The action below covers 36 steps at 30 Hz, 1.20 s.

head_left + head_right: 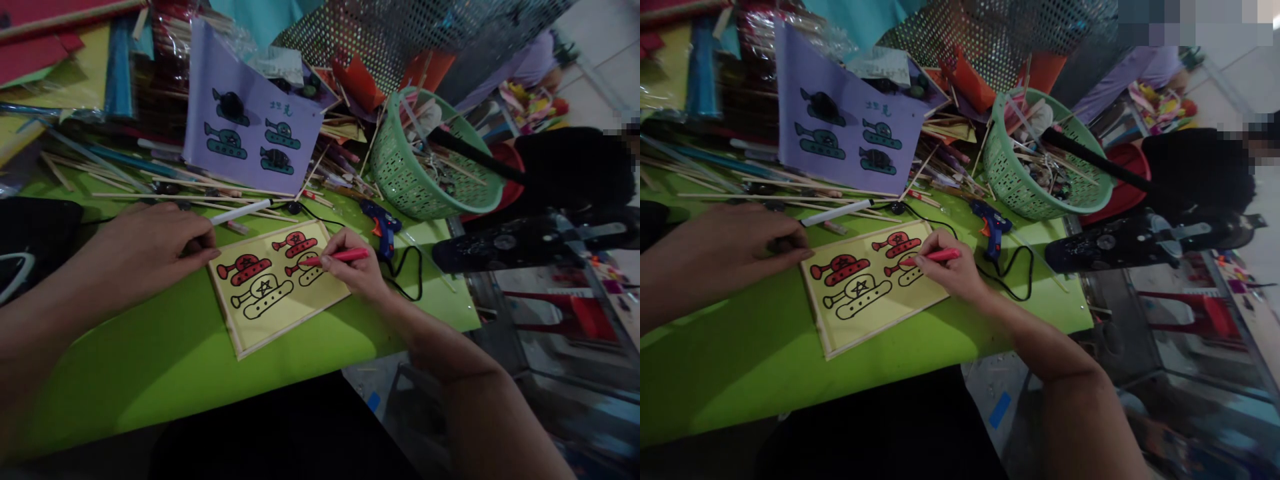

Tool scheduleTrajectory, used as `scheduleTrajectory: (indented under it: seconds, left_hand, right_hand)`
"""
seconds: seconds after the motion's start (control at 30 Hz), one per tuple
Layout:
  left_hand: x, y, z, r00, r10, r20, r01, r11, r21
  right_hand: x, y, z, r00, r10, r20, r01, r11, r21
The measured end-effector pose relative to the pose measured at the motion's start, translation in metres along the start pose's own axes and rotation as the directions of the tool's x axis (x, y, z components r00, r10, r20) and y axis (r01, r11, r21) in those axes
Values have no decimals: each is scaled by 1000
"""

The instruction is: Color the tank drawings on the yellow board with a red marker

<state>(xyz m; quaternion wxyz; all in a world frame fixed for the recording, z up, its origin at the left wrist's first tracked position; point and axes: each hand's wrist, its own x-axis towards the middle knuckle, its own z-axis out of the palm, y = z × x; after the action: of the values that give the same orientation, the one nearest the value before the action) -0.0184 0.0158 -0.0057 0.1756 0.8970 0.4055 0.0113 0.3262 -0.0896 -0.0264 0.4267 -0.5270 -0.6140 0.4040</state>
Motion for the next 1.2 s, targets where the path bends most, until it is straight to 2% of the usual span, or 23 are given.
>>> scheduleTrajectory:
  seconds: [0.43,0.77,1.2]
  left_hand:
    - [2,-1,0,999,-32,42,30,999,29]
    - [3,-3,2,1000,-6,22,6,1000,-2]
    - [3,-3,5,998,-48,32,49,999,-16]
  right_hand:
    - [-1,2,0,1000,-19,-24,18,999,-36]
    - [0,1,1,997,-42,-61,37,997,-68]
    - [0,2,1,990,-69,-125,56,993,-101]
